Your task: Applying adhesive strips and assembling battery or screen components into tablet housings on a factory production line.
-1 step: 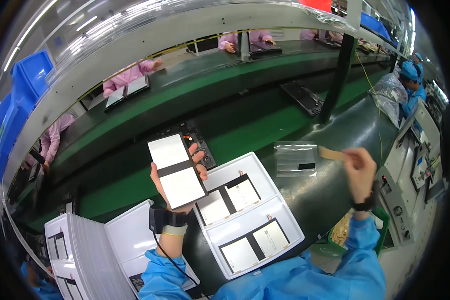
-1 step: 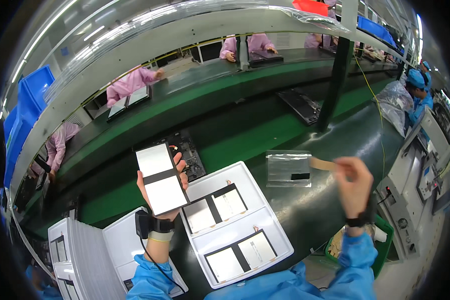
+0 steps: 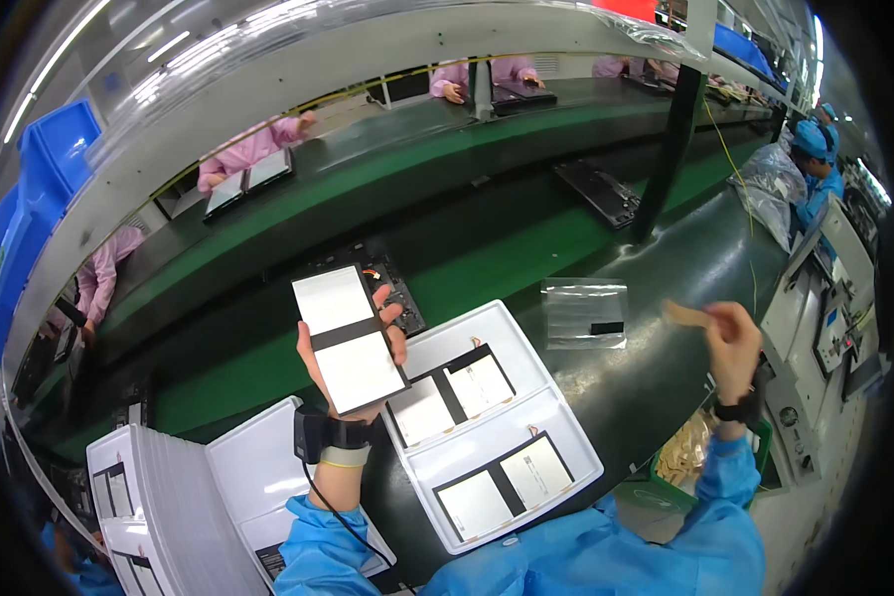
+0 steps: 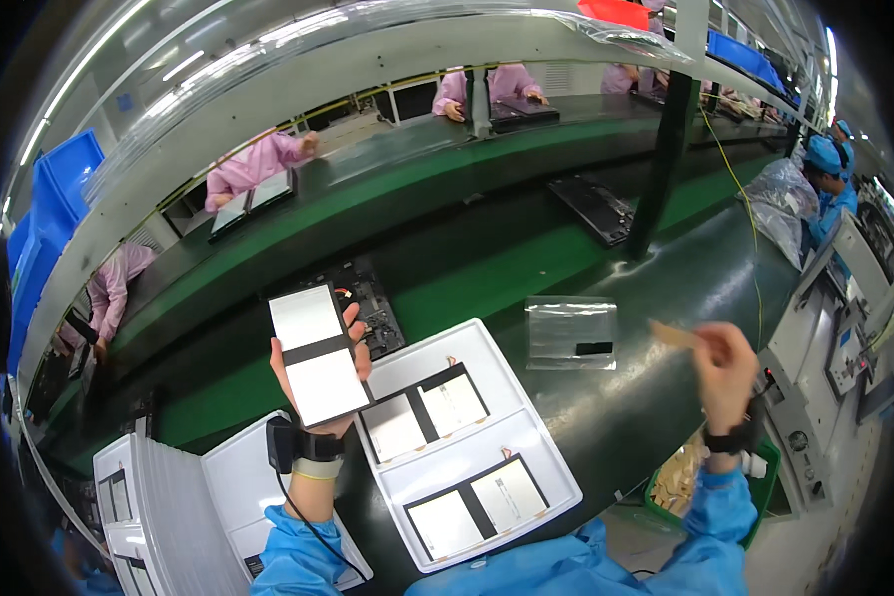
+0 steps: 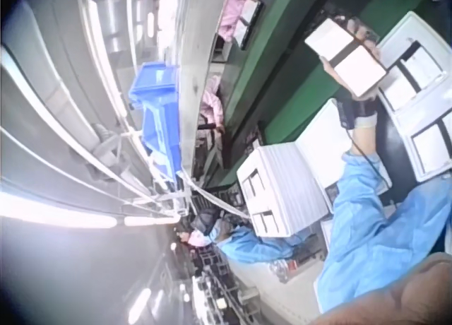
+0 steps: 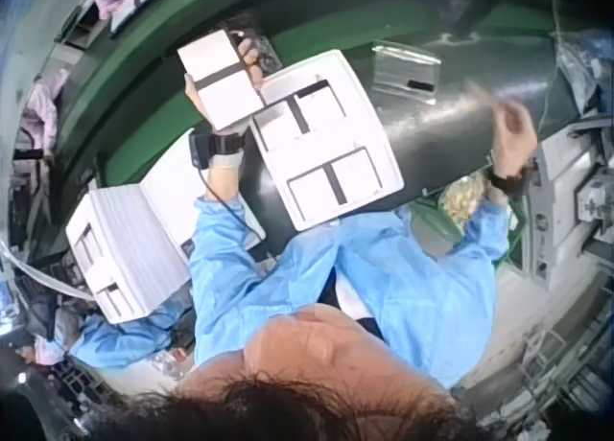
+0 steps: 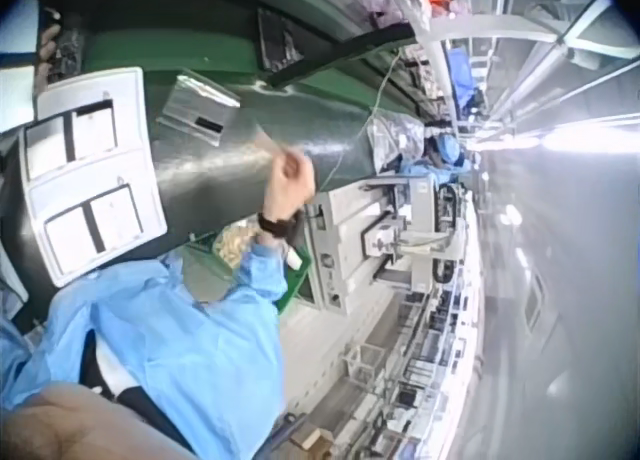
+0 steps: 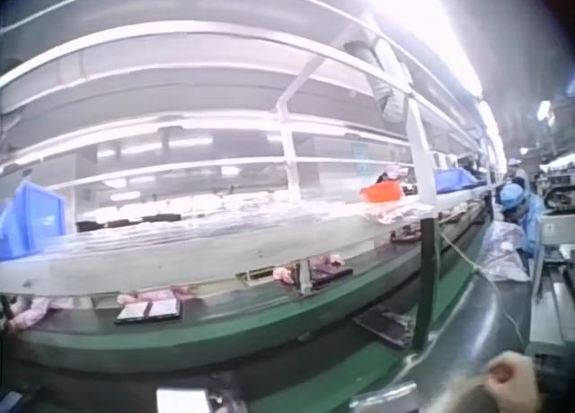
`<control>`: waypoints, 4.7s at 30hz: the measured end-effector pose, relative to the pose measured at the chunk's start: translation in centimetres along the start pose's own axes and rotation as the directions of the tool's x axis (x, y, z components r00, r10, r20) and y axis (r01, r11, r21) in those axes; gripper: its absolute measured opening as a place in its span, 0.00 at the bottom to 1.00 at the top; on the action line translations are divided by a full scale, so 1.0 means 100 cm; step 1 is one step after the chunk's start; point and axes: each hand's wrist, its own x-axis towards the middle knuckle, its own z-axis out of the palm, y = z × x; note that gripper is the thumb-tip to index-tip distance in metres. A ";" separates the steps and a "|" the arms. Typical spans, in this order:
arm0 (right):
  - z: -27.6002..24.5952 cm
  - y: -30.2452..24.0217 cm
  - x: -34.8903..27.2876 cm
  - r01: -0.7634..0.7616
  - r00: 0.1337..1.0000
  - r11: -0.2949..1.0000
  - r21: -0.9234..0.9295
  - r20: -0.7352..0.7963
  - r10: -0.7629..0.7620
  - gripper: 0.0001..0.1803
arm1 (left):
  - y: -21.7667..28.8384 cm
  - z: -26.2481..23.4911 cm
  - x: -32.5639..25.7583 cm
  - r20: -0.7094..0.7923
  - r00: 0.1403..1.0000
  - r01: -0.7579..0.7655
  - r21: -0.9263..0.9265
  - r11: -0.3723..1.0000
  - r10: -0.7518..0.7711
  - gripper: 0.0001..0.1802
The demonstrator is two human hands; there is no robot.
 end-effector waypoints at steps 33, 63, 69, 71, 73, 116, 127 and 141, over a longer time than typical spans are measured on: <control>0.190 -0.192 0.013 0.138 0.679 0.835 0.532 0.564 -0.471 0.06 | 0.000 0.057 -0.029 0.496 0.868 -0.316 0.569 -0.759 0.011 0.56; 0.134 -0.138 0.097 0.236 0.971 0.915 0.329 -0.109 -0.211 0.08 | 0.030 -0.169 0.117 0.182 0.854 0.314 0.568 -0.761 0.488 0.37; 0.146 -0.127 0.105 0.231 0.972 0.933 0.275 -0.098 -0.212 0.08 | 0.034 -0.142 0.109 -0.175 0.894 0.385 0.770 -0.509 0.412 0.38; 0.150 -0.127 0.107 0.224 0.975 0.939 0.263 -0.066 -0.214 0.08 | 0.016 -0.116 0.111 -0.062 0.924 0.315 0.683 -0.660 0.378 0.35; 0.162 -0.126 0.105 0.219 0.976 0.931 0.293 -0.056 -0.212 0.08 | -0.001 -0.112 0.125 0.028 0.940 0.200 0.758 -0.620 0.339 0.33; 0.439 -0.065 0.054 0.133 0.761 0.930 0.344 0.565 -0.318 0.07 | 0.041 -0.117 0.078 0.194 0.981 -0.166 0.893 -0.419 0.025 0.57; 0.411 -0.066 0.054 0.527 0.364 0.805 0.272 0.783 -0.504 0.63 | 0.050 -0.112 0.075 0.170 0.985 -0.154 0.837 -0.524 -0.018 0.52; 0.434 -0.086 0.022 0.659 0.048 0.587 0.470 0.753 -0.656 0.52 | 0.037 -0.119 0.066 0.086 0.964 -0.249 0.624 -0.741 -0.251 0.48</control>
